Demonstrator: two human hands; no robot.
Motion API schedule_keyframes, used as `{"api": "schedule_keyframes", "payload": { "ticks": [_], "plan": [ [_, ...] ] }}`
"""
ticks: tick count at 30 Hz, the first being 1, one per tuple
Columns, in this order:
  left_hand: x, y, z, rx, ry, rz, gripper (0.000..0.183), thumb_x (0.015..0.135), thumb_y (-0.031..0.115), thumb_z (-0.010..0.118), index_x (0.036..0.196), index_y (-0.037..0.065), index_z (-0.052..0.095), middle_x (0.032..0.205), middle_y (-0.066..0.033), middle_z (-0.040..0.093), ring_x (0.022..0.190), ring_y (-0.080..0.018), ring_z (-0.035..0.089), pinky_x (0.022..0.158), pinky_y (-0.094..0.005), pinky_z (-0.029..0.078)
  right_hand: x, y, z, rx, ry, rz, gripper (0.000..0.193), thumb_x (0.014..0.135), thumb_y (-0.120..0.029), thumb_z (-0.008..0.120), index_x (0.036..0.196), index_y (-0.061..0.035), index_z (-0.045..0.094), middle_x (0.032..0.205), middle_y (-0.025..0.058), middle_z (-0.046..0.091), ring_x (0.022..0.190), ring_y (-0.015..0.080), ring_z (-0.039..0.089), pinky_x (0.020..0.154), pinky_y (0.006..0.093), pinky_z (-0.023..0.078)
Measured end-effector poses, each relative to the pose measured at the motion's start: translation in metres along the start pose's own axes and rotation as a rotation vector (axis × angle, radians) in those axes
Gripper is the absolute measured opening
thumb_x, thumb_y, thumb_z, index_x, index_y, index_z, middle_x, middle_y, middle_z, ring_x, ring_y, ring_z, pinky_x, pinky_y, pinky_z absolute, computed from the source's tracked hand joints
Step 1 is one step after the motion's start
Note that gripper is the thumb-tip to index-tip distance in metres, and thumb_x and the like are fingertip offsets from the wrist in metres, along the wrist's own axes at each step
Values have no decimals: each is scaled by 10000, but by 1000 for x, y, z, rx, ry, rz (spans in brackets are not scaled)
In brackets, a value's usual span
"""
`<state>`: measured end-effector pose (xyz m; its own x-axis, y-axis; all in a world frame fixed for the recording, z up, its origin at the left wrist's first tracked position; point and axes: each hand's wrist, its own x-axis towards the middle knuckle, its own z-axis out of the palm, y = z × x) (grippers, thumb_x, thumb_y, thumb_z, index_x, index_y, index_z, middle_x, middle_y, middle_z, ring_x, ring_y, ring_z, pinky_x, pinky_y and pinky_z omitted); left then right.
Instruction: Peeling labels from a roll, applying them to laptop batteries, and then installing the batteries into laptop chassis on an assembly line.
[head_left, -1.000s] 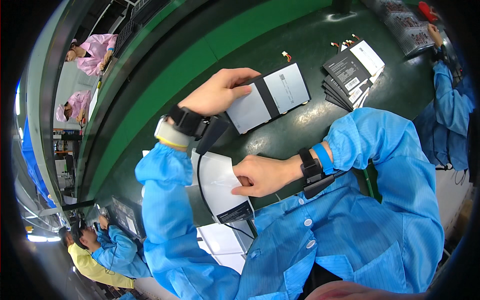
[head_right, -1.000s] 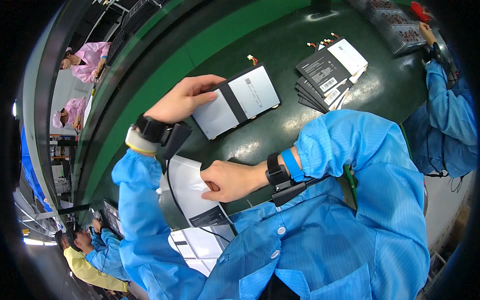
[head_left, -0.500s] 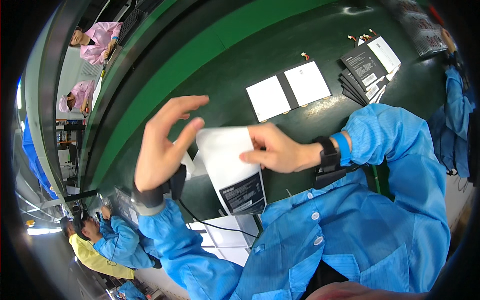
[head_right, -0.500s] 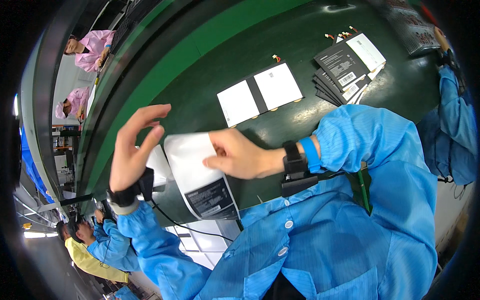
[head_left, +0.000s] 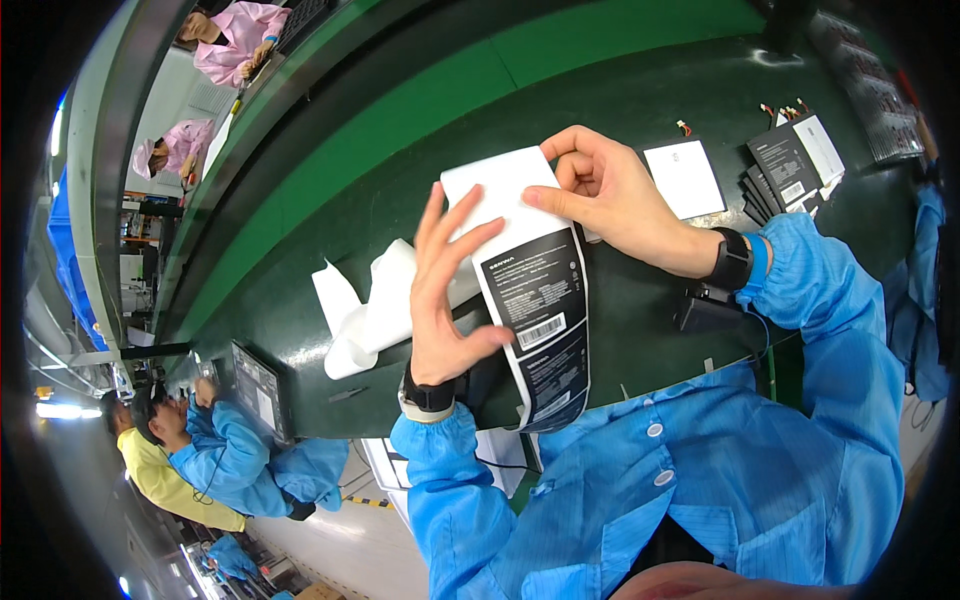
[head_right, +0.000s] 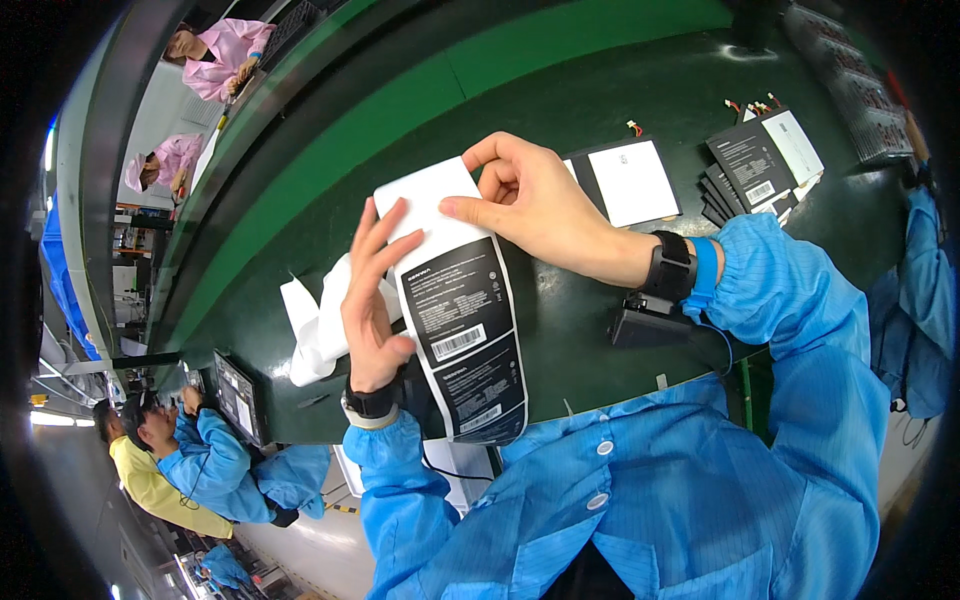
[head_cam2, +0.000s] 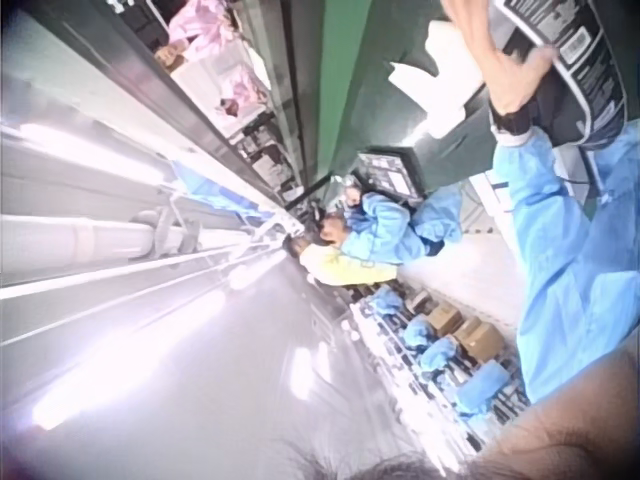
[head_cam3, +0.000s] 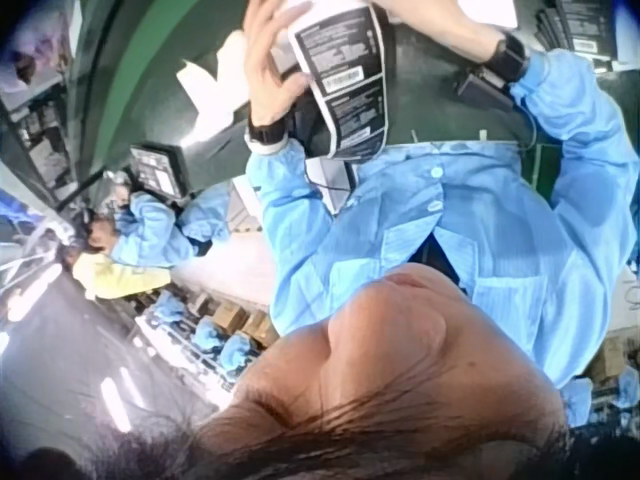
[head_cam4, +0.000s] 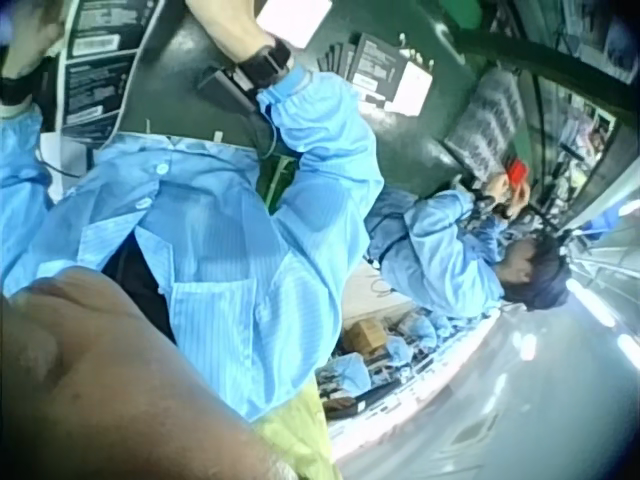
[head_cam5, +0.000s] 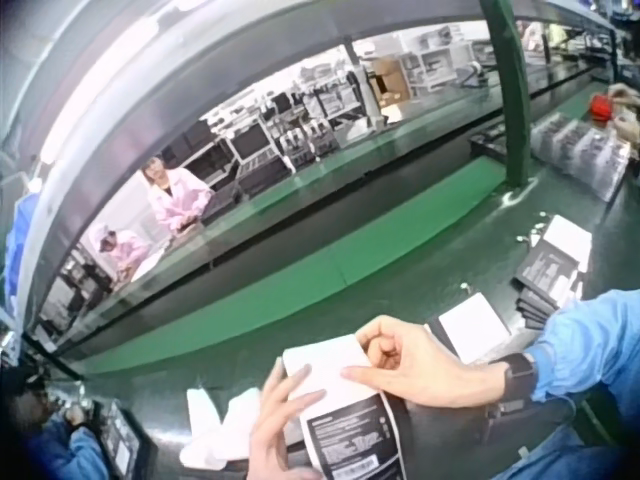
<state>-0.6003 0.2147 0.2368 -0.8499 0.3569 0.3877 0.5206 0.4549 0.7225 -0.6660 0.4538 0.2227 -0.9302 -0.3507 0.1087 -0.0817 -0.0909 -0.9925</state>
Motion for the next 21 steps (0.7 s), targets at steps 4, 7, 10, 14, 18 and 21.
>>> {"api": "schedule_keyframes", "payload": {
  "ticks": [4,7,10,14,18,21],
  "plan": [
    [12,18,8,-18,-28,-38,901,682,415,938,1426,51,582,1580,-185,447,1525,-426,274,1212,-555,260,1,-3,0,121,19,61,424,927,-173,790,1201,32,539,761,-21,593,699,39,565,589,211,460],
    [9,11,6,15,-13,-96,868,690,163,926,1451,8,539,1575,-203,436,1502,-348,347,1184,-465,341,5,-4,2,163,5,58,460,939,-153,772,1262,14,491,832,10,661,730,42,599,576,206,469],
    [12,11,6,-205,26,-186,850,740,31,858,1495,-9,472,1538,-234,448,1412,-280,467,1142,-390,418,6,-1,2,238,14,12,492,947,-135,757,1313,4,459,925,51,717,756,49,627,568,202,475],
    [16,21,1,-589,113,-364,947,789,-63,807,1586,10,301,1522,-223,448,1335,-281,544,1103,-396,467,6,-8,0,212,14,-111,582,940,-129,763,1391,1,418,991,83,734,773,68,651,575,205,481],
    [9,25,10,-350,135,-246,686,858,-146,712,1482,-104,431,1417,-212,559,1261,-232,588,1086,-353,480,8,-4,0,208,-21,-49,712,914,-111,787,1481,-32,364,955,79,705,790,87,657,632,206,501],
    [12,14,9,-467,251,-310,657,858,-148,702,1464,-114,451,1335,-225,627,1217,-225,627,1032,-337,515,5,-2,3,122,86,-222,825,888,-99,813,1541,-69,309,986,87,679,826,97,655,705,210,513]
  ]
}}
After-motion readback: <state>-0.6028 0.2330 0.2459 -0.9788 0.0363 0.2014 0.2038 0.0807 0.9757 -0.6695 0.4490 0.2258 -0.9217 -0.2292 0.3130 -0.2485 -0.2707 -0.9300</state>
